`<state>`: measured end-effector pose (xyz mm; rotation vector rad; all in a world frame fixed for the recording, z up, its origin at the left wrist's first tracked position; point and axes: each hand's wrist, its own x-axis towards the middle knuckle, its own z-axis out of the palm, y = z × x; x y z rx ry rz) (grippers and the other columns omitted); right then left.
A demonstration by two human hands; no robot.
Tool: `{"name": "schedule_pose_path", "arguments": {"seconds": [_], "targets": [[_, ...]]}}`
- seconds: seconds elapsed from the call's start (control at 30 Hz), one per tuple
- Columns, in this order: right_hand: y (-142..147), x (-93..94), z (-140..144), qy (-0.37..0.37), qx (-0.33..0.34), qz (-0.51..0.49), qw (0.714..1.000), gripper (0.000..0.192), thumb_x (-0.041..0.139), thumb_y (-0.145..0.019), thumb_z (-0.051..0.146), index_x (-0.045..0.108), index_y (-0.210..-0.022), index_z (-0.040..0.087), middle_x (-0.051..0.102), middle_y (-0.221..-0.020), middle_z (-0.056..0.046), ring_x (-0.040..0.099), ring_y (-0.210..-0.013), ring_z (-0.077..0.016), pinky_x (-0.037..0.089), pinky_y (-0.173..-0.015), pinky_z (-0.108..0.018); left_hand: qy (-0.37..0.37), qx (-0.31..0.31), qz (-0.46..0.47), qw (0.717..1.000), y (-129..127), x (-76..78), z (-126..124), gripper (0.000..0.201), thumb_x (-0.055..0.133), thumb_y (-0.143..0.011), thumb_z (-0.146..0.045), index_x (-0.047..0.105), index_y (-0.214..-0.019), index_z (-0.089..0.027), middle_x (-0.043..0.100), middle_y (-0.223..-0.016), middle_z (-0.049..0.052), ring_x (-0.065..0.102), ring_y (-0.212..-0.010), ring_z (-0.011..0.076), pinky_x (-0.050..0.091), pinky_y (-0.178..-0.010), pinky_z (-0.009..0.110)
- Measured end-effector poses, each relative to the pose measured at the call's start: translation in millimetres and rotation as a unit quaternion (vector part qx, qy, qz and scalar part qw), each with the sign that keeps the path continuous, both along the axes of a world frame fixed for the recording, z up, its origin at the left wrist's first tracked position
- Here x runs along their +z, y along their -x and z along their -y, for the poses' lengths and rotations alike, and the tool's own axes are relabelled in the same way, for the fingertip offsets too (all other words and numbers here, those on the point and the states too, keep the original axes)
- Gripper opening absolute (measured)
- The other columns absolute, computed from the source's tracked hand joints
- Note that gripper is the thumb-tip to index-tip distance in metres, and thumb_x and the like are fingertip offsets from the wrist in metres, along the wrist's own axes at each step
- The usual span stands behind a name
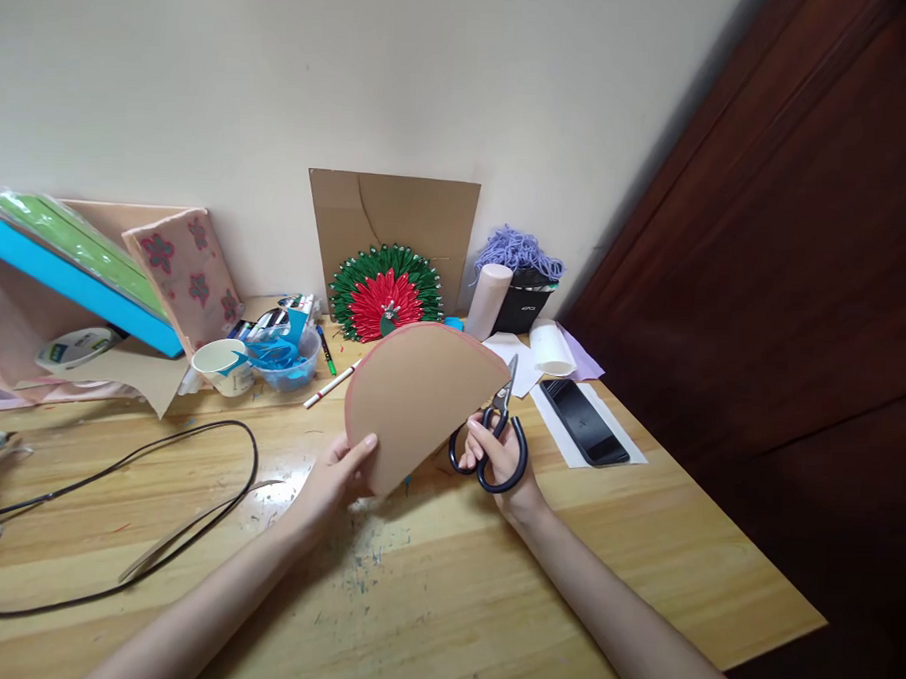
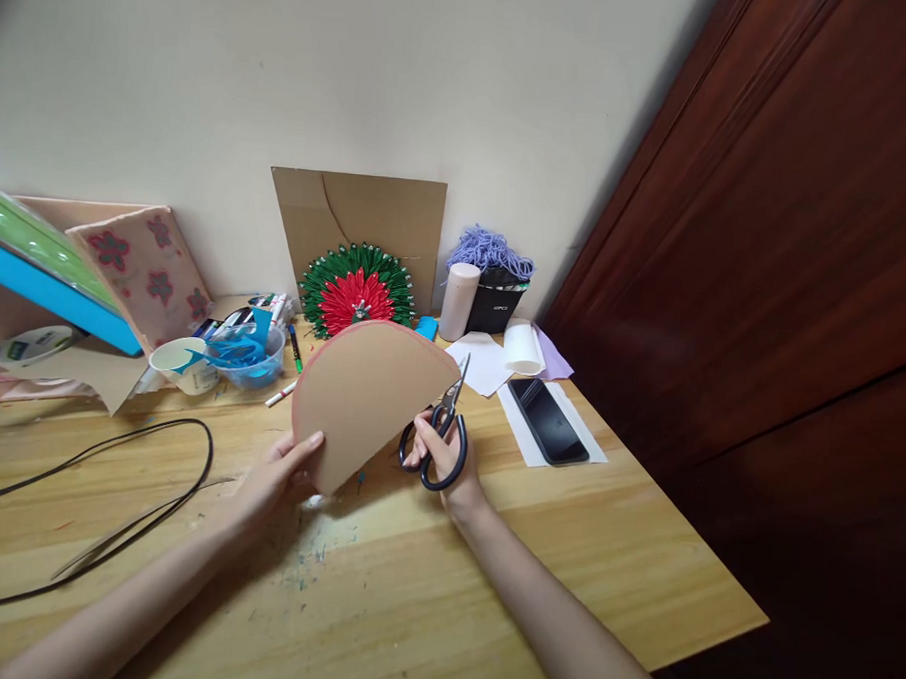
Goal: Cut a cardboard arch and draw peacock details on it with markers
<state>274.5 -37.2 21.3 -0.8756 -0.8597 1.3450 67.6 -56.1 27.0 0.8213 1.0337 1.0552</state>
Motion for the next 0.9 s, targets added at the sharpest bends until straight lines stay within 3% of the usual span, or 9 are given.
{"name": "schedule_pose_path", "arguments": {"seconds": [0.13,0.23,0.33,0.47,0.6,0.73,0.83,0.9], "targets": [[-11,4.3,-7,0.0,-0.038,-0.014,0.999,0.032,0.075,-0.063,0.034,0.05,-0.077,0.018,0.041,-0.04,0.012,0.042,-0.034,-0.0053,0.043,-0.039,-0.018,-0.004,-0.123,-0.043,0.992,0,9.2,7,0.033,0.072,-0.068,-0.038,0.067,-0.088,-0.012,0.072,-0.089,0.012,0.067,-0.076,0.0238,0.054,-0.068,0.033],[-17,7.4,-10,0.003,-0.027,-0.02,0.999,0.034,0.076,-0.062,0.036,0.05,-0.074,0.018,0.042,-0.041,0.012,0.041,-0.035,-0.0051,0.043,-0.039,-0.017,-0.002,-0.148,-0.087,0.985,3,11.2,4,0.034,0.072,-0.068,-0.038,0.068,-0.088,-0.01,0.072,-0.087,0.012,0.067,-0.075,0.0233,0.054,-0.069,0.033],[-17,8.5,-8,0.013,0.008,-0.043,0.999,0.04,0.067,-0.068,0.054,0.051,-0.073,0.018,0.043,-0.042,0.01,0.041,-0.036,-0.006,0.047,-0.041,-0.02,0.01,-0.095,-0.064,0.993,5,8.5,0,0.037,0.075,-0.066,-0.035,0.068,-0.091,-0.01,0.072,-0.089,0.012,0.067,-0.079,0.0239,0.055,-0.073,0.035],[-7,6.3,-1,0.053,0.109,-0.072,0.99,0.063,0.045,-0.063,0.08,0.052,-0.073,0.019,0.044,-0.043,0.007,0.043,-0.036,-0.0084,0.053,-0.048,-0.031,0.039,0.054,0.034,0.997,4,7.5,-6,0.036,0.078,-0.062,-0.023,0.068,-0.094,-0.012,0.07,-0.102,0.01,0.064,-0.097,0.0214,0.054,-0.079,0.025],[19,3.1,15,0.099,0.2,-0.031,0.974,0.058,0.055,-0.061,0.075,0.05,-0.073,0.018,0.044,-0.045,0.008,0.045,-0.037,-0.0088,0.053,-0.047,-0.032,0.045,0.169,0.082,0.981,-6,12.0,-5,0.042,0.078,-0.061,-0.013,0.065,-0.101,-0.015,0.068,-0.108,0.007,0.061,-0.104,0.0186,0.055,-0.074,0.018],[34,3.5,28,0.043,0.158,0.034,0.986,0.032,0.064,-0.075,0.045,0.048,-0.074,0.017,0.042,-0.05,0.01,0.04,-0.039,-0.0049,0.053,-0.051,-0.026,0.037,0.144,0.084,0.985,-24,16.2,7,0.041,0.076,-0.066,-0.02,0.063,-0.105,-0.016,0.065,-0.115,0.008,0.062,-0.102,0.0193,0.055,-0.073,0.02],[27,3.2,25,-0.008,0.125,0.047,0.991,0.027,0.061,-0.079,0.039,0.048,-0.071,0.017,0.039,-0.046,0.01,0.038,-0.038,-0.005,0.053,-0.051,-0.025,0.047,0.078,0.078,0.993,-28,16.0,14,0.035,0.073,-0.069,-0.026,0.065,-0.101,-0.014,0.066,-0.112,0.01,0.066,-0.093,0.0201,0.055,-0.076,0.025],[17,2.3,18,-0.025,0.126,0.05,0.991,0.026,0.062,-0.078,0.037,0.049,-0.07,0.017,0.039,-0.044,0.01,0.037,-0.036,-0.0052,0.054,-0.05,-0.026,0.05,0.039,0.071,0.995,-24,15.2,14,0.03,0.071,-0.071,-0.03,0.067,-0.094,-0.01,0.071,-0.099,0.012,0.068,-0.079,0.0195,0.056,-0.073,0.027]]}}
